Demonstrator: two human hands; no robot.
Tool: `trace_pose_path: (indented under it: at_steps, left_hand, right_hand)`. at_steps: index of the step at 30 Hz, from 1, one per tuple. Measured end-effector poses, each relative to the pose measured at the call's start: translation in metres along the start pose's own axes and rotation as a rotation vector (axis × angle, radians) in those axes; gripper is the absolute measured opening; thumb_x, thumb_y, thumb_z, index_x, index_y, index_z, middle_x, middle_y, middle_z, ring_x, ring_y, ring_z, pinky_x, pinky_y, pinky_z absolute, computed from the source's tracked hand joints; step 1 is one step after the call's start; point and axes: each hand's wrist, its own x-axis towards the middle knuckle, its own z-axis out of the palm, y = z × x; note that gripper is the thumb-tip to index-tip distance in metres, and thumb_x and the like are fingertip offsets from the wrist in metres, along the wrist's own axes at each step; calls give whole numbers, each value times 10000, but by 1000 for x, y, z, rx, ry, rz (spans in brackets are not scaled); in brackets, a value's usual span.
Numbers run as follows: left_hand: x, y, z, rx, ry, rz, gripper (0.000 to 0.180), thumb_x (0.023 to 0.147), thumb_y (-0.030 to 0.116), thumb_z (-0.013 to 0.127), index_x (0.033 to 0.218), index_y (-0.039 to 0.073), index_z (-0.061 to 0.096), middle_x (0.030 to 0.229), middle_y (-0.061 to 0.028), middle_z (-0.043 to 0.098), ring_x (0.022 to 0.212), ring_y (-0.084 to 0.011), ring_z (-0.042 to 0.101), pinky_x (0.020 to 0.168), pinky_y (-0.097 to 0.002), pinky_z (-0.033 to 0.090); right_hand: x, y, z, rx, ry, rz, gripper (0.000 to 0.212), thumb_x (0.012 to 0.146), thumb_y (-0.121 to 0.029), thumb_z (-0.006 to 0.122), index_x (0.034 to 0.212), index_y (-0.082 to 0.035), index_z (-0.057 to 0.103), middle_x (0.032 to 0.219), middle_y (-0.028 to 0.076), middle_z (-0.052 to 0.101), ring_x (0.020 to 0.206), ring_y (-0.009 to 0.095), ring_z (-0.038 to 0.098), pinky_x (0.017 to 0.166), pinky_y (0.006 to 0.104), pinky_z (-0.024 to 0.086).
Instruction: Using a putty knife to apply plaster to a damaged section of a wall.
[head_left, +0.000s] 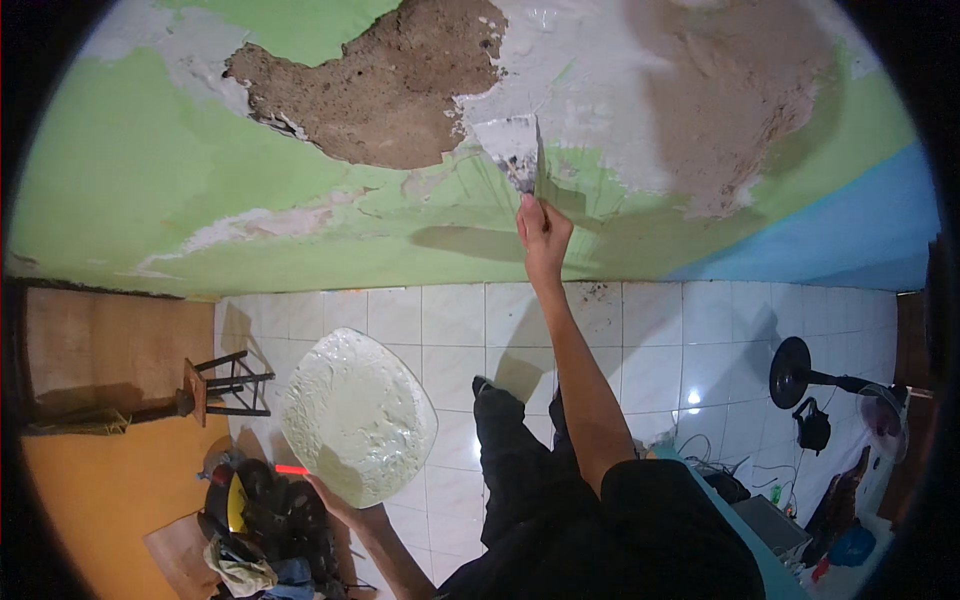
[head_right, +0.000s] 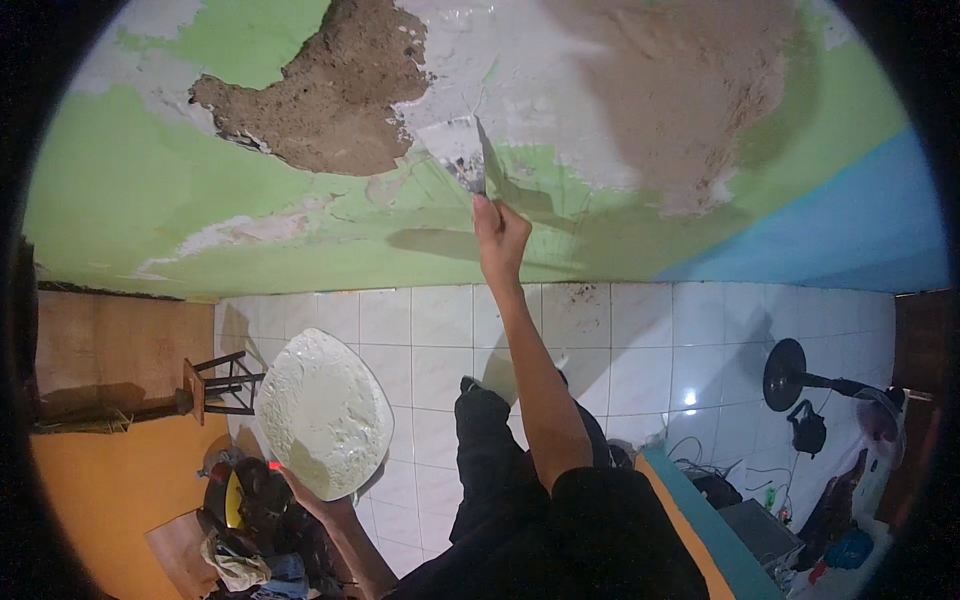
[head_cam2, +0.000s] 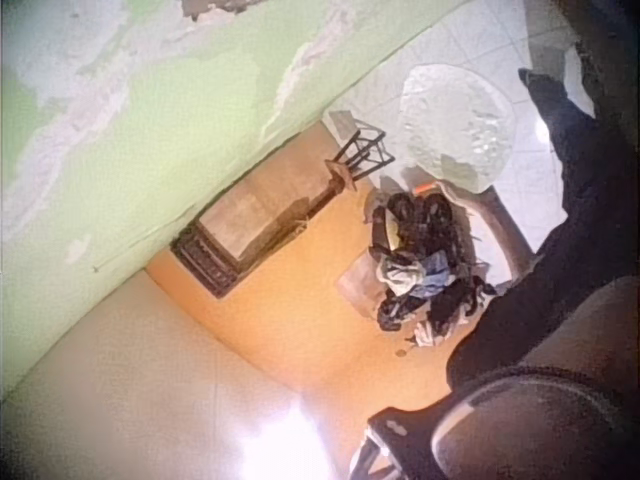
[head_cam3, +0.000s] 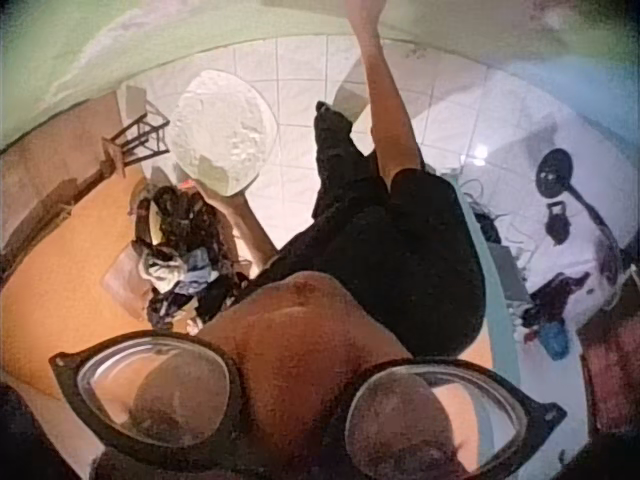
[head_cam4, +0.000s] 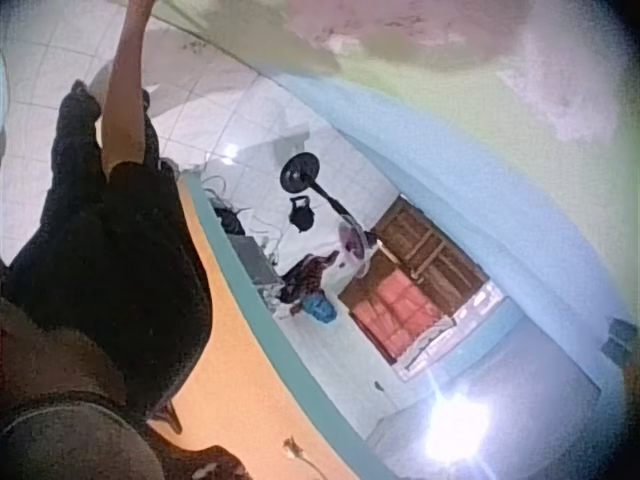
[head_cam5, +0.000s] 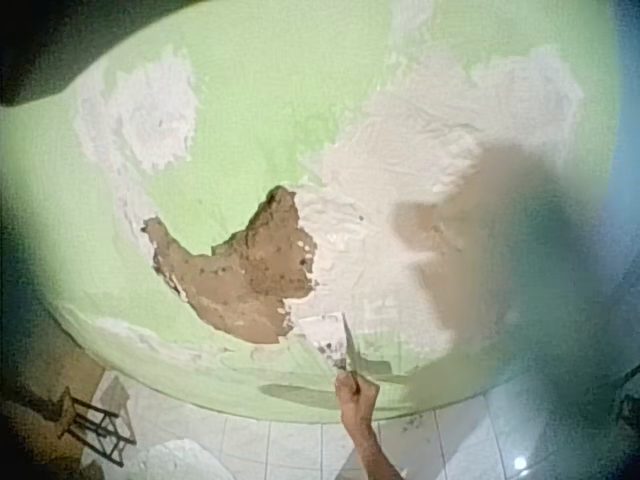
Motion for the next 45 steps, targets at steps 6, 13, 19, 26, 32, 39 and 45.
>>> trace_pose_path:
  at_steps: [6, 13, 19, 26, 32, 39, 45]
  left_hand:
    - [-5, 11, 6, 288, -8, 115, 631, 1018, 512, 351, 1462, 63, 364, 1445, -137, 421, 1313, -304, 425, 1082, -488, 365]
    - [1, 3, 9, 8, -62, 51, 625, 1024, 477, 355, 1479, 50, 321, 1472, -146, 388, 1327, -313, 424, 1086, -505, 397]
    - [-8, 14, 3, 151, -63, 130, 622, 1024, 483, 336, 1479, 59, 326, 1478, -144, 382, 1329, -315, 421, 1082, -502, 402]
    - [-43, 38, -31, -111, -65, 39, 677, 1002, 554, 346, 1485, 81, 324, 1488, -143, 365, 1340, -322, 396, 1095, -524, 352]
    - [-74, 67, -64, -170, -33, 17, 720, 980, 583, 381, 1496, 86, 306, 1498, -135, 356, 1350, -335, 383, 1079, -558, 363]
    - [-86, 90, -50, -194, -60, 0, 734, 961, 618, 376, 1510, 137, 290, 1523, -128, 325, 1365, -366, 362, 1066, -600, 362]
    - [-62, 70, -39, -165, -26, -7, 744, 945, 635, 384, 1515, 167, 286, 1529, -119, 313, 1369, -379, 353, 1047, -627, 370]
  right_hand:
    - [-28, -52, 13, 76, -53, 11, 489, 990, -279, 571, 583, -50, 427, 529, -24, 402, 504, 47, 360, 470, 256, 284]
    - [10, -37, 73, 104, 48, 50, 478, 999, -302, 543, 604, -41, 478, 530, -11, 434, 497, 68, 383, 470, 271, 299]
    - [13, -44, 84, 212, 32, 128, 508, 998, -328, 547, 582, -53, 450, 528, -20, 398, 493, 77, 350, 473, 281, 277]
    - [-10, -61, 66, 148, 26, 40, 526, 1003, -347, 534, 578, -58, 425, 536, -27, 389, 510, 76, 344, 476, 291, 268]
    - [-94, -113, 42, -82, 56, -100, 438, 1026, -297, 489, 674, -37, 518, 518, -9, 375, 473, 81, 363, 459, 270, 275]
    - [-130, -155, 42, -470, 111, -462, 208, 959, -87, 570, 1112, 30, 492, 1019, 208, 469, 950, 331, 483, 765, 401, 423]
    - [-71, -130, 60, -675, 208, -423, 290, 940, -53, 572, 1145, 80, 416, 1057, 260, 435, 1020, 416, 445, 868, 509, 369]
